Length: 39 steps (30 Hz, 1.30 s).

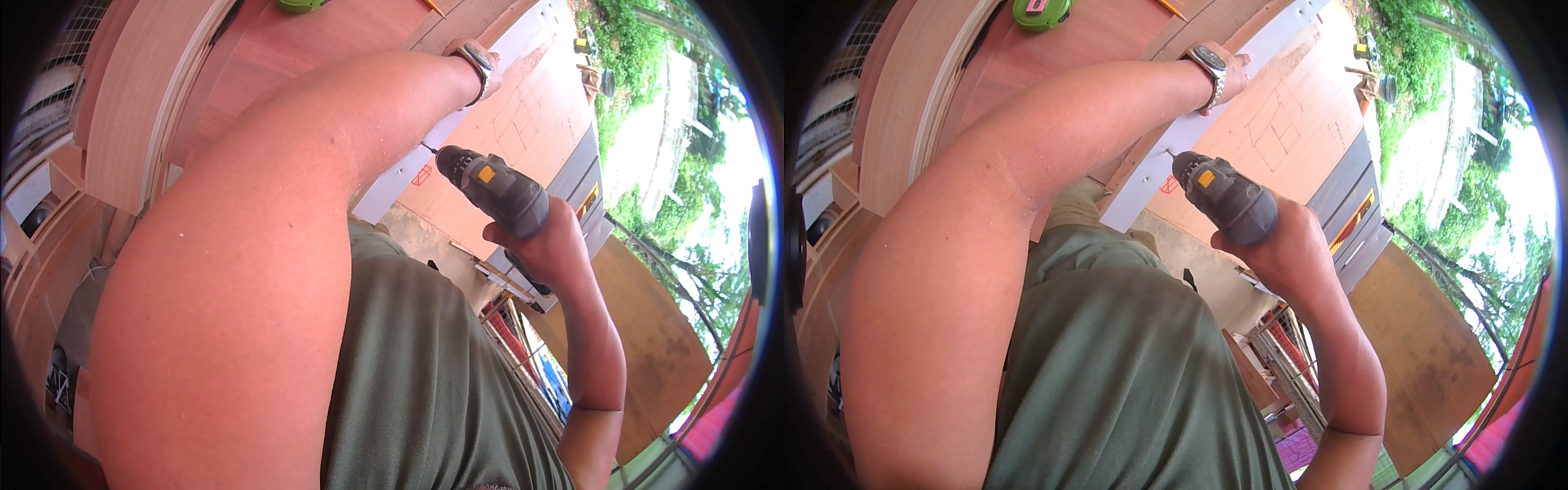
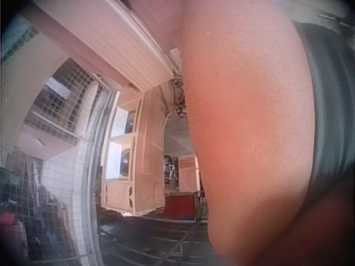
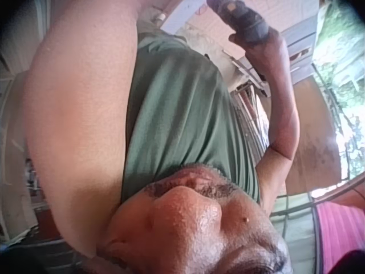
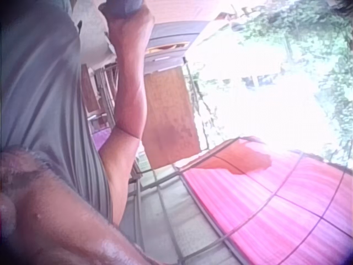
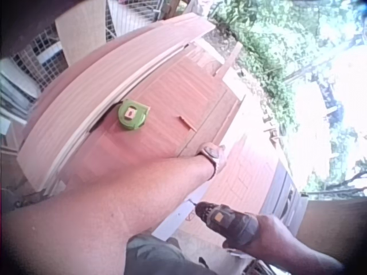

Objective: The person measures a large sheet of plywood with a tape measure, then positions a white wooden frame on top. They use a cordless drill to drive screws into the frame, securing it to the plywood. The person repeatedly measures and adjusts the frame before drilling.

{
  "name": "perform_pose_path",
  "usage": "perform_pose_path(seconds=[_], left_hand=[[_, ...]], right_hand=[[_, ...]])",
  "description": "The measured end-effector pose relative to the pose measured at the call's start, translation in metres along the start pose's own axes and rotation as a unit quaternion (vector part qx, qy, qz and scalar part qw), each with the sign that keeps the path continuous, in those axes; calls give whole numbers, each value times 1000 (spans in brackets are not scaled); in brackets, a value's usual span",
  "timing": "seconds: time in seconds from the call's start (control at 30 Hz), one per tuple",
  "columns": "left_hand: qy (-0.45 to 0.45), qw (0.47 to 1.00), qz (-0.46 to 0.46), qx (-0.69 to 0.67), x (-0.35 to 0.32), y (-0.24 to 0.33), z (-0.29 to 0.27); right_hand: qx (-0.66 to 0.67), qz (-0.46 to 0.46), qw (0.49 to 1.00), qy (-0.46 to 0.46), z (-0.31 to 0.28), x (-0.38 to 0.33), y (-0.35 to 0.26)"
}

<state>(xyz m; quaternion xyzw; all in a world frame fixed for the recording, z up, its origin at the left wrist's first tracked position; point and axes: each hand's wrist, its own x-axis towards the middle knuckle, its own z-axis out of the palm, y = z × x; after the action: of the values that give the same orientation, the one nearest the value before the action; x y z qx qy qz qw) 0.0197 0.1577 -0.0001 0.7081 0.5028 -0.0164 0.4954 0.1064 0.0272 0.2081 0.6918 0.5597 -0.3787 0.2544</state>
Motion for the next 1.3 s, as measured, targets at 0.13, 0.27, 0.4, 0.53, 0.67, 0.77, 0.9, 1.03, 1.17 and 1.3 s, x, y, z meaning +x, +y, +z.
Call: perform_pose_path(seconds=[0.13,0.27,0.4,0.53,0.67,0.77,0.9,1.03,1.17,1.3], left_hand=[[7,1000,11,26,8,-2,6],[-5,1000,-1,23,8,-1,6],[28,999,-12,14,2,1,2],[46,998,10,43,0,-1,1],[39,997,1,63,4,-1,4],[19,994,21,108,8,0,5],[9,996,17,82,6,1,4],[29,994,14,101,1,3,0],[-5,995,42,92,-3,1,-3],[14,982,50,184,-5,4,-5]], right_hand=[[36,-110,991,61,5,3,1],[30,-91,995,32,3,3,1],[44,-73,996,31,3,3,-1],[57,-69,995,32,4,3,-3],[40,-75,996,39,5,3,-4],[30,-93,994,48,6,4,-5],[13,-104,993,49,6,7,-4],[25,-108,993,48,8,10,-1],[22,-105,993,47,9,12,1],[24,-120,991,50,9,13,-1]])
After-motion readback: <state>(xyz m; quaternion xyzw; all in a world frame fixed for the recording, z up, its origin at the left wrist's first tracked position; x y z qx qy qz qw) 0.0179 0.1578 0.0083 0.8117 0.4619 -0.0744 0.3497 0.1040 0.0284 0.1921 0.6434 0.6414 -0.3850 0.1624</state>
